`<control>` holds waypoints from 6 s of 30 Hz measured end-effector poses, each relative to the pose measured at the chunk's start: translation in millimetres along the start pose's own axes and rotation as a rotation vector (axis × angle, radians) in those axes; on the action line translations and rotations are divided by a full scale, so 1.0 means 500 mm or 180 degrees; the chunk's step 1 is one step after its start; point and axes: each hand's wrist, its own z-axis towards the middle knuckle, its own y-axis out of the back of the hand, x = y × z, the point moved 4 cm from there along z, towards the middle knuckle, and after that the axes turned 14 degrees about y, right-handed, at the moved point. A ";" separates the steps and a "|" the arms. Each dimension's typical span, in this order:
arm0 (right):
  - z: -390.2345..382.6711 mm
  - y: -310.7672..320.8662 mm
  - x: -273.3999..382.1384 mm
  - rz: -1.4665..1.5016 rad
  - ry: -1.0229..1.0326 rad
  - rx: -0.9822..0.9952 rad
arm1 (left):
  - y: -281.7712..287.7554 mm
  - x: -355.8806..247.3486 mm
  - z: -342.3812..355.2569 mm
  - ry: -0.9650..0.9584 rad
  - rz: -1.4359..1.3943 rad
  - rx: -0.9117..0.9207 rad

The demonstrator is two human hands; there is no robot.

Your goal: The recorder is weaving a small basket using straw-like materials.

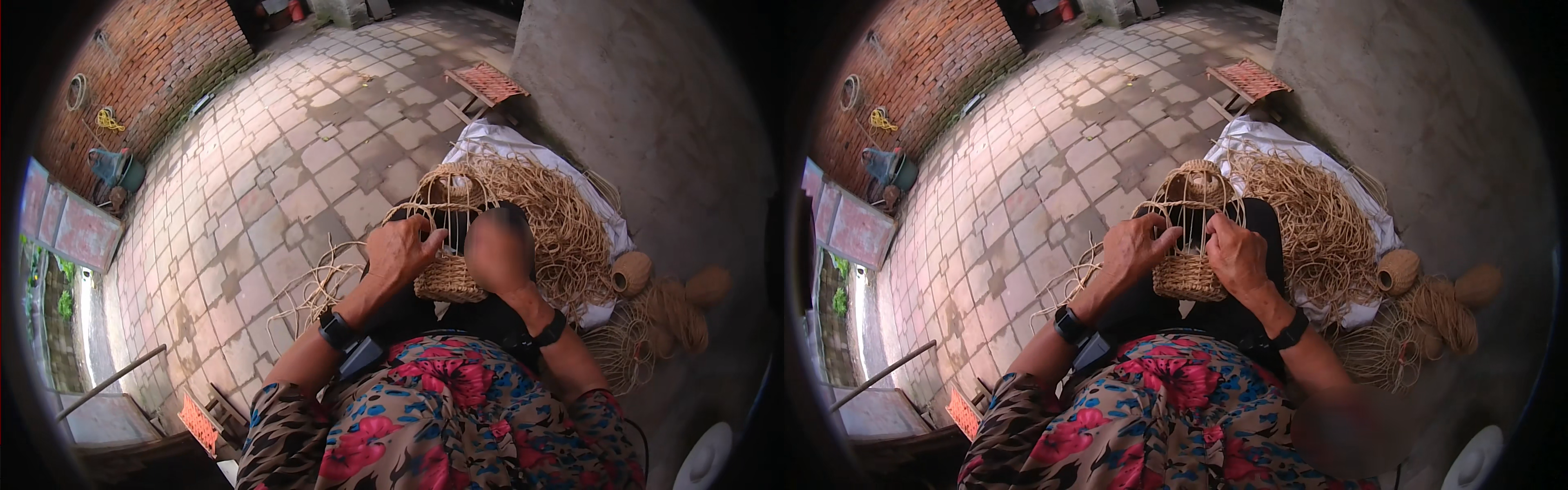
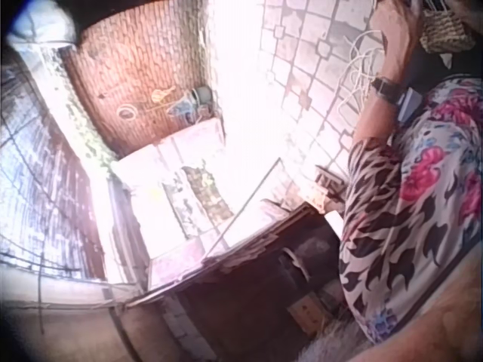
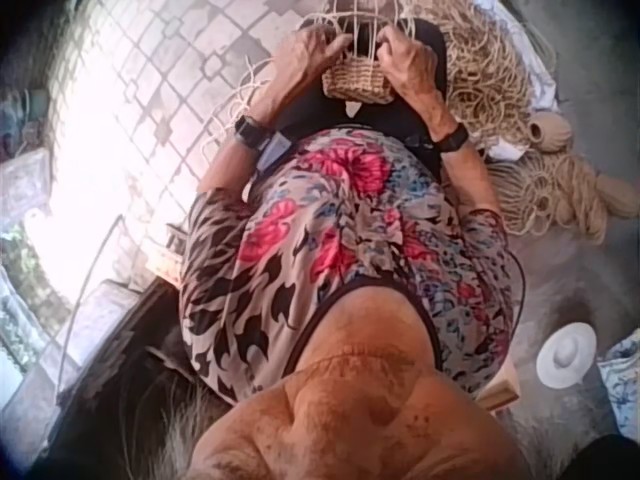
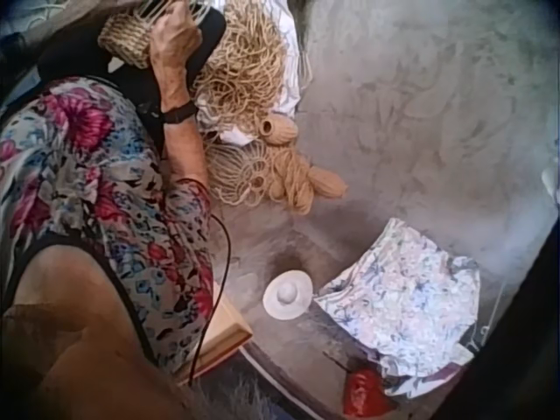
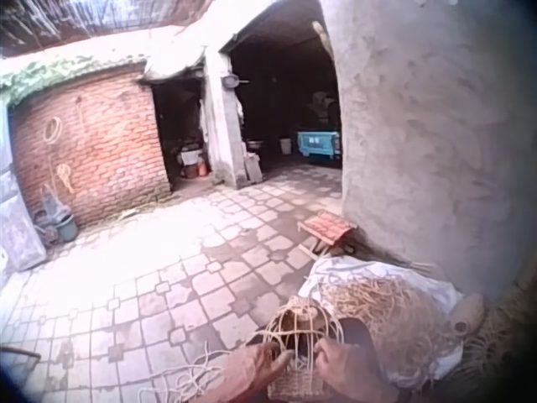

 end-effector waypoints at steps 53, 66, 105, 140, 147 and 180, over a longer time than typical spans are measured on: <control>-0.049 -0.017 -0.075 0.1020 -0.0662 -0.0202 | -0.050 0.068 0.053 -0.0209 -0.1556 0.0669; -0.038 -0.016 -0.074 0.1071 -0.0654 -0.0099 | 0.028 0.806 -0.065 0.1414 -0.0249 -0.0662; -0.069 -0.019 -0.127 0.1539 -0.0930 -0.0053 | -0.046 0.203 -0.054 0.1642 -0.3089 0.1748; -0.088 -0.027 -0.162 0.2040 -0.1229 -0.0101 | 0.003 0.233 -0.048 -0.0230 0.0903 0.0054; -0.072 0.012 -0.092 0.1607 -0.1064 -0.0088 | 0.004 0.394 -0.071 0.0275 0.0671 0.0098; 0.008 0.010 -0.055 0.0761 -0.0817 -0.0334 | 0.079 0.104 -0.021 -0.0651 -0.0704 0.0590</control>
